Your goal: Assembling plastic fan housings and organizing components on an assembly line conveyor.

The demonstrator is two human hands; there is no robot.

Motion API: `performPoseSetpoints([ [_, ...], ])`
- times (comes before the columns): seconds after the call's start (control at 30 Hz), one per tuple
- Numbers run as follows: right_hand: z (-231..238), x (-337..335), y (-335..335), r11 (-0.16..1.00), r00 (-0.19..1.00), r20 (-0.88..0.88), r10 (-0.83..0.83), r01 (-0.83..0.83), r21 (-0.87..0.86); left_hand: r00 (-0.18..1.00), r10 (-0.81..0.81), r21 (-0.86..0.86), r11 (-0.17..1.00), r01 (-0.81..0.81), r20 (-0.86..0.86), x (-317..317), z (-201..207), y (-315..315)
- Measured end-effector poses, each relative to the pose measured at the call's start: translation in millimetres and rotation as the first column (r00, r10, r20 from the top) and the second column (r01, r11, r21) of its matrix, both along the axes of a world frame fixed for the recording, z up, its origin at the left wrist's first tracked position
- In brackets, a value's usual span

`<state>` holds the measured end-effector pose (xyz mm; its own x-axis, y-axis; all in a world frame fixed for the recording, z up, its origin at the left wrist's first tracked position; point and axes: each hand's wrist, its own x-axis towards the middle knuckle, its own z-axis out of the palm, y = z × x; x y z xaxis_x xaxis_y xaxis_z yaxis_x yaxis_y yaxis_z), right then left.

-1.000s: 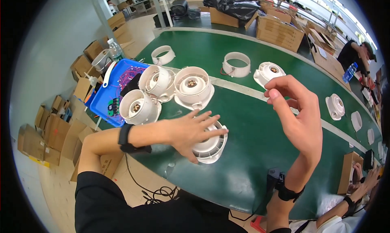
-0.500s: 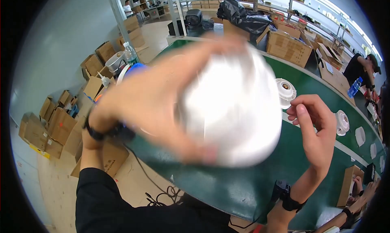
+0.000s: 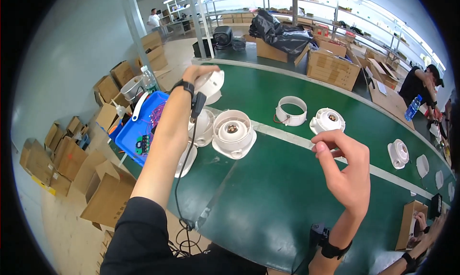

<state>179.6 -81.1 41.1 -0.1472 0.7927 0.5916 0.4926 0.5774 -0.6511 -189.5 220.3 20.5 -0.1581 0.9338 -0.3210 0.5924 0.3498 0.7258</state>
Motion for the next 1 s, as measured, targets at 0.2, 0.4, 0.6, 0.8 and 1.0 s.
performPoseSetpoints([
  [0.2,-4.9,-4.2,9.3,1.0,1.0,-0.025,-0.001,0.001,0.017,0.994,0.083,-0.045,0.995,-0.087,-0.074,-43.7,-51.0,41.8],
  [0.4,-3.0,-4.4,12.4,0.999,1.0,-0.006,-0.006,0.006,0.037,0.957,0.284,0.223,0.939,-0.263,-0.065,-31.0,-95.3,75.9],
  [0.6,-6.6,-6.7,14.0,0.999,1.0,-0.005,0.019,-0.018,0.041,0.912,0.07,0.405,0.908,0.109,-0.404,-34.6,-69.2,93.8],
  [0.8,-12.9,4.5,18.3,1.0,0.998,0.048,-0.026,0.027,-0.003,0.423,-0.632,-0.139,0.645,0.752,-0.649,70.2,-53.3,63.0],
  [1.0,-11.9,-4.8,18.7,1.0,0.997,0.078,0.009,-0.009,-0.006,0.27,-0.736,-0.305,0.544,0.782,-0.62,86.3,-78.9,70.8],
])
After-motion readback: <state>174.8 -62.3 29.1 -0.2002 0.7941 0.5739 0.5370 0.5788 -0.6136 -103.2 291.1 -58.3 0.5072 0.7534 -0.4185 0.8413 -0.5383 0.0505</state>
